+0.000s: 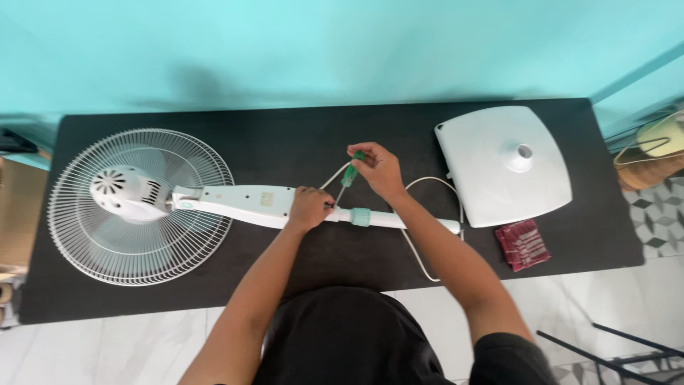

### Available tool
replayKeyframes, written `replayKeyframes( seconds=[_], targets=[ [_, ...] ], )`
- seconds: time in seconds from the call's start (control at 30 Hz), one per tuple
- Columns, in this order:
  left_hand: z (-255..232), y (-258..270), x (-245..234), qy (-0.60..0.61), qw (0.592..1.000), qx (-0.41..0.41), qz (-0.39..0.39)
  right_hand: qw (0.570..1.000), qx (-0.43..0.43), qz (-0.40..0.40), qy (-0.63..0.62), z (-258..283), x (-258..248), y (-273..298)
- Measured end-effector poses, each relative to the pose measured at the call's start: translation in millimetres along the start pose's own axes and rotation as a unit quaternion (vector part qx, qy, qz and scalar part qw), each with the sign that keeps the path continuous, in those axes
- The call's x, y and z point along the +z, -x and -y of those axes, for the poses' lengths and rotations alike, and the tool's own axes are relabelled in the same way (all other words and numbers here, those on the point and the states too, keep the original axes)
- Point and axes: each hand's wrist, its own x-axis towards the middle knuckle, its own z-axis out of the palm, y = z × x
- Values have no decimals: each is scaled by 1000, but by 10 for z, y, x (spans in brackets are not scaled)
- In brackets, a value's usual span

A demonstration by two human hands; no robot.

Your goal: The person assembles a white pedestal fan on a black table. They use a green-handled screwdriver to tighten screws on the fan's neck, then detach the neck from the fan head and reattach it to the base.

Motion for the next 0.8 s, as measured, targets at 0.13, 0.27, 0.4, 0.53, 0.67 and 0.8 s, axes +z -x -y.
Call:
replayKeyframes(
  seconds=[0.13,0.27,0.4,0.53,0.67,0.8],
  targets=[
    [-33,51,-2,2,1000,-14,7,999,-13,-44,-19,-183,85,126],
    [16,21,16,10,1000,-6,8,996,9,-86,13,-137,203,211],
    [115,-24,126,3,1000,-11,25,993,-3,-82,-83,-33,306,234],
    [229,-31,216,-12,1000,0,21,990,-76,-110,44,6,401,242],
    [191,-71,261,-21,1000,-8,11,978,-88,-118,149,90,394,210],
    [214,-82,166,-26,999,0,32,987,-87,-103,85,156,491,178]
  ],
)
